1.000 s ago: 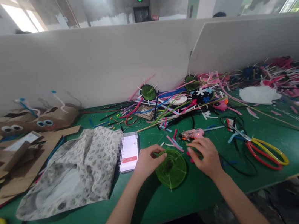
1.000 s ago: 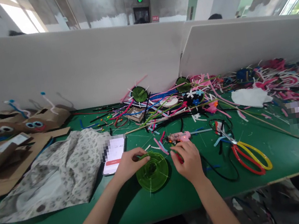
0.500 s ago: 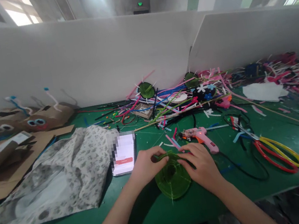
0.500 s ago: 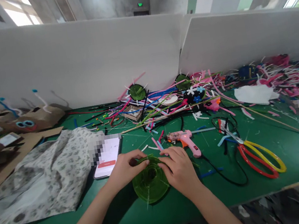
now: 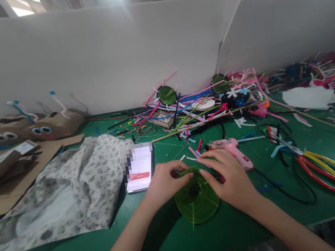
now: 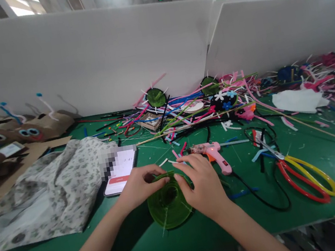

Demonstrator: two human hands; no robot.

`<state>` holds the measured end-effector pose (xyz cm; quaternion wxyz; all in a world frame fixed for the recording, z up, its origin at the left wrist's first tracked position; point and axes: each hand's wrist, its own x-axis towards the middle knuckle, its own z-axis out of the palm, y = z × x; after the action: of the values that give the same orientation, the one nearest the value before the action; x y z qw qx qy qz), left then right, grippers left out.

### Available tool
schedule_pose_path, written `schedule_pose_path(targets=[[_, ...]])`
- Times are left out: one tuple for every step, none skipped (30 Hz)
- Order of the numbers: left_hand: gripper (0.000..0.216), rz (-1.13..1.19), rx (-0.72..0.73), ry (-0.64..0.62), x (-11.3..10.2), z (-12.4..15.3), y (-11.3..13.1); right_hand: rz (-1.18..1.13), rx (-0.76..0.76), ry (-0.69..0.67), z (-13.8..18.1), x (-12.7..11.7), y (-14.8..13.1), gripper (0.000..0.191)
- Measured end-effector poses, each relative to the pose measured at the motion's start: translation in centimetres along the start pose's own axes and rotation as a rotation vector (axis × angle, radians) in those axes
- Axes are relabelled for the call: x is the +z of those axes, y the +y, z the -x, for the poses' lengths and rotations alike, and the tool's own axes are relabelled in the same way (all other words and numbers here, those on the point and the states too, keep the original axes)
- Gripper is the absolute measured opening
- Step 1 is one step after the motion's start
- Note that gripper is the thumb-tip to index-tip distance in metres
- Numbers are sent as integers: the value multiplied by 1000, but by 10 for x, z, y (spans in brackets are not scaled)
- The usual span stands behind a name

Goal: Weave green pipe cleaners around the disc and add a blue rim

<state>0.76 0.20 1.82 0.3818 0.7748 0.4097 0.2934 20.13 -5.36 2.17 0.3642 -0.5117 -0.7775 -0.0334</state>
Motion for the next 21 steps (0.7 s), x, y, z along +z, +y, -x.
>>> schedule_pose_path(targets=[[8,5,2,-1,0,0,1,-44,-3,-41,-5,-1,-1,24],[8,10,4,-3,0,0,1,-86,-1,-81,-11,-2,-1,23],[9,12,6,-7,0,1,1,-123,6,-117,-16,-2,-1,22],[9,10,7,-13,-1,1,2,-154,14,-147,-20,-3,0,20],[9,5,5,-19,-2,1,2,-180,20,-169,-24,-2,1,18],[10,-1,5,-27,-3,1,2,-201,26,-186,-26,-2,3,15],[10,-5,4,-35,-4,1,3,-221,32,-201,-28,-1,4,12],[11,-6,6,-44,-6,1,3,-238,40,-210,-30,0,6,9],[11,-6,10,-54,-7,0,3,-251,49,-213,-31,2,6,7],[11,-8,14,-63,-9,-1,4,-258,57,-210,-32,3,7,6],[11,-14,19,-71,-10,-2,4,-259,61,-205,-33,3,6,6],[11,-27,20,-76,-11,-3,4,-252,59,-198,-35,3,6,6],[10,-41,18,-76,-11,-5,5,-241,51,-191,-37,1,6,7],[10,-53,11,-72,-12,-6,5,-222,42,-181,-39,-1,8,8],[10,-60,0,-66,-12,-7,5,-196,38,-160,-41,-6,10,9],[10,-60,-11,-62,-12,-8,5,-164,44,-123,-43,-12,15,11],[11,-56,-22,-64,-12,-8,5,-120,60,-65,-43,-18,21,14],[12,-48,-33,-63,-12,-9,5,-68,89,7,-43,-25,28,17],[12,-39,-43,-62,-12,-9,5,-5,119,71,-41,-31,37,21],[13,-29,-57,-59,-12,-8,4,71,144,103,-37,-37,45,26],[14,-20,-73,-48,-12,-8,4,153,160,77,-32,-40,54,29]])
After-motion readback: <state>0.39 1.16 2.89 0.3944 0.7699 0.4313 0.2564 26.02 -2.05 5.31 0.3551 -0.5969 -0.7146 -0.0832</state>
